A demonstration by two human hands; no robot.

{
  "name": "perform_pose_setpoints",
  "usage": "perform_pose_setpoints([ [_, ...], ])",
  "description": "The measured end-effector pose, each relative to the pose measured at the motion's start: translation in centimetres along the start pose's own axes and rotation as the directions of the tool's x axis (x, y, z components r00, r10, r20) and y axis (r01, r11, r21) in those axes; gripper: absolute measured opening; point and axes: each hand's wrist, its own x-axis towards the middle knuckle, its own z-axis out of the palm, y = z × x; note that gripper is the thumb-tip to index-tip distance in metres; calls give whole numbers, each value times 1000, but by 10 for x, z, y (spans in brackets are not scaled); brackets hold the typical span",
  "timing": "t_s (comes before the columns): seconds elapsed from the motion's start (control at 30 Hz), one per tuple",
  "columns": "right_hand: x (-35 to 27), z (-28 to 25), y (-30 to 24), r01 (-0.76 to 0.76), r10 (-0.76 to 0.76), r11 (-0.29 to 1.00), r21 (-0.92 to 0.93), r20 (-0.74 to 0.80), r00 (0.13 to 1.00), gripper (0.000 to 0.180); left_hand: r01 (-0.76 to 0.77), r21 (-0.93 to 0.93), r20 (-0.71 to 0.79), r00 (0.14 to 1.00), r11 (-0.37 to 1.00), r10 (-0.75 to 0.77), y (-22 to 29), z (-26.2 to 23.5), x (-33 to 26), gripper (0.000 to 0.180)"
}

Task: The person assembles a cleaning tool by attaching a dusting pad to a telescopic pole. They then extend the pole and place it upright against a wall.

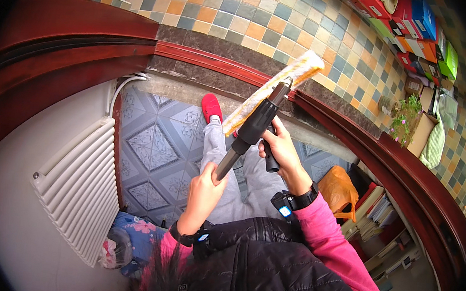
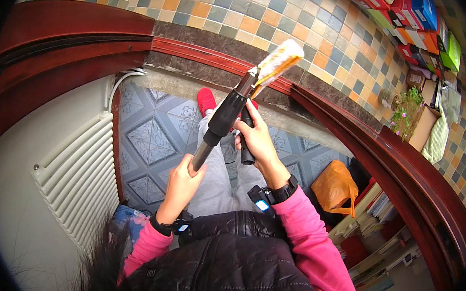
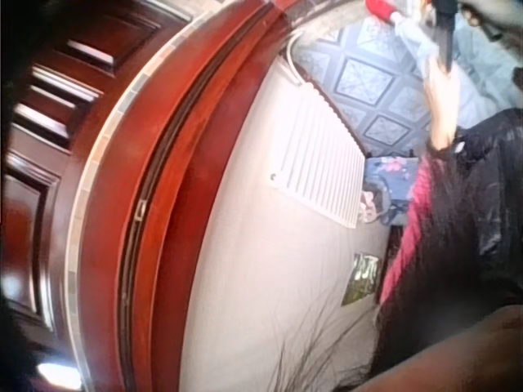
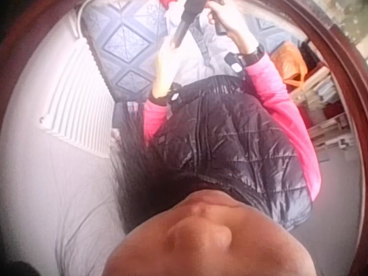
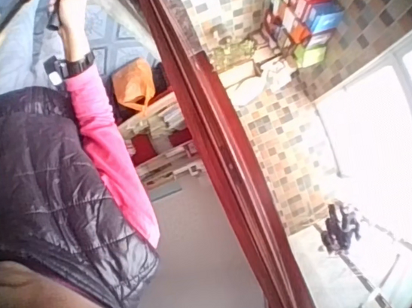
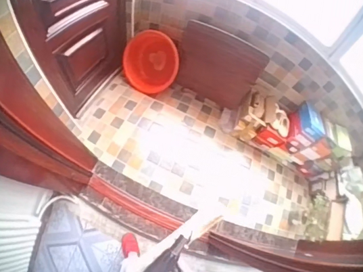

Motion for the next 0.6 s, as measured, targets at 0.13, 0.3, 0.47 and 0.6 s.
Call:
perform_pose_setpoints([
  [0.13,5,2,10,-19,15,997,-79,-41,999,80,160,-350,334,942,923,-37,4,-5,16,24],
  [0.3,13,9,29,-111,121,979,-170,51,991,55,317,-611,465,885,725,5,6,-11,40,29],
  [0.47,0,30,50,-156,192,960,-233,136,972,43,428,-645,532,846,633,-30,11,-20,53,43],
  [0.6,-18,47,55,-87,149,943,-322,174,973,30,459,-648,612,789,607,57,6,-23,58,47],
])
